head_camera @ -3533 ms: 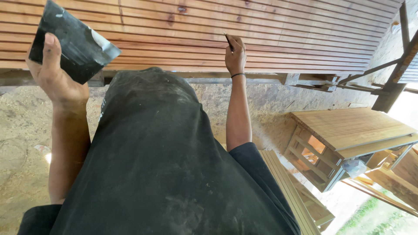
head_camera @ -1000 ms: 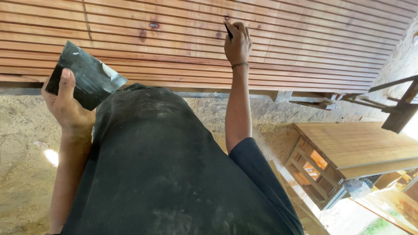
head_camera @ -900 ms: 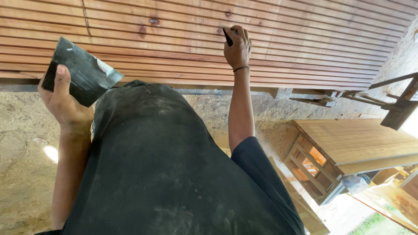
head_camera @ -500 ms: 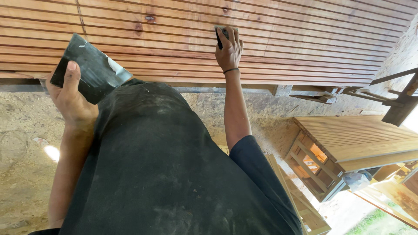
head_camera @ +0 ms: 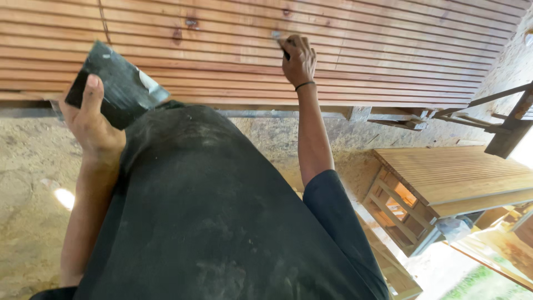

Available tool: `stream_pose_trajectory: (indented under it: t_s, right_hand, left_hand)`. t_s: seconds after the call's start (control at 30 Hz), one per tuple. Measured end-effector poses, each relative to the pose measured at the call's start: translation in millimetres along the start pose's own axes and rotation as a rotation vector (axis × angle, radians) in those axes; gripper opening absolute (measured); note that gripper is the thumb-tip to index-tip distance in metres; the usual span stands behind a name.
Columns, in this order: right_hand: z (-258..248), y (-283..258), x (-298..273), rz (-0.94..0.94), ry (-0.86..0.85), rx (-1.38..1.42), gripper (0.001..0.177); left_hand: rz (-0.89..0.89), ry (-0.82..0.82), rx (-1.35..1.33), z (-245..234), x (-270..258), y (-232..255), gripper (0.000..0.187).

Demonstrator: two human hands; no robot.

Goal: The person sands a wooden slatted surface using a sanding block held in the right hand. They move the block back and forth along the grain of the wood planks. Another person is visible in the background performing a similar task.

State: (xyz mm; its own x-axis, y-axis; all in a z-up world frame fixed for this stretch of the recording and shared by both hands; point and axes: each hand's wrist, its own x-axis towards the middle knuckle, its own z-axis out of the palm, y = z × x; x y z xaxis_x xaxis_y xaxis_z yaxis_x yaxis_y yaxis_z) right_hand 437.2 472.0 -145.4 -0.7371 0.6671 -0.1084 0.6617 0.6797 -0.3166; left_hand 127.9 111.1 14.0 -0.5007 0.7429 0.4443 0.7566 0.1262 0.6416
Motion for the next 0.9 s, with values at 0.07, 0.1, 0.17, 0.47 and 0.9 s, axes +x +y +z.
stream_pose_trajectory:
  t_s: [0.07,0.1,0.17,0.47,0.9]
  right_hand:
    - [2.2,-4.8,-4.5,0.099,0.087,0.049,0.027]
    - [5.5,-8.3,-0.8,0.202,0.107,0.009,0.027]
    - [18.6,-20.5,11.1,0.412,0.144,-0.066,0.028]
    - [72.1,-77.7,21.8,0.558,0.110,-0.045,0.030]
    - [-63.4,-179.9,-24.0,0.084,-0.072,1.114,0.041]
  left_hand:
    - [-0.372,0.050,-0.492,-1.9,-13.8,-2.3,0.018]
    - [-0.496,0.073,-0.648,-1.5,-16.5,-5.5,0.014]
    - [-0.699,0.151,-0.868,-0.7,-16.4,-12.7,0.012]
    - [-0.086,-0.024,-0.211,-1.3,3.1,-11.1,0.026]
    - [-0.952,0.165,-1.556,9.4,25.4,7.8,0.040]
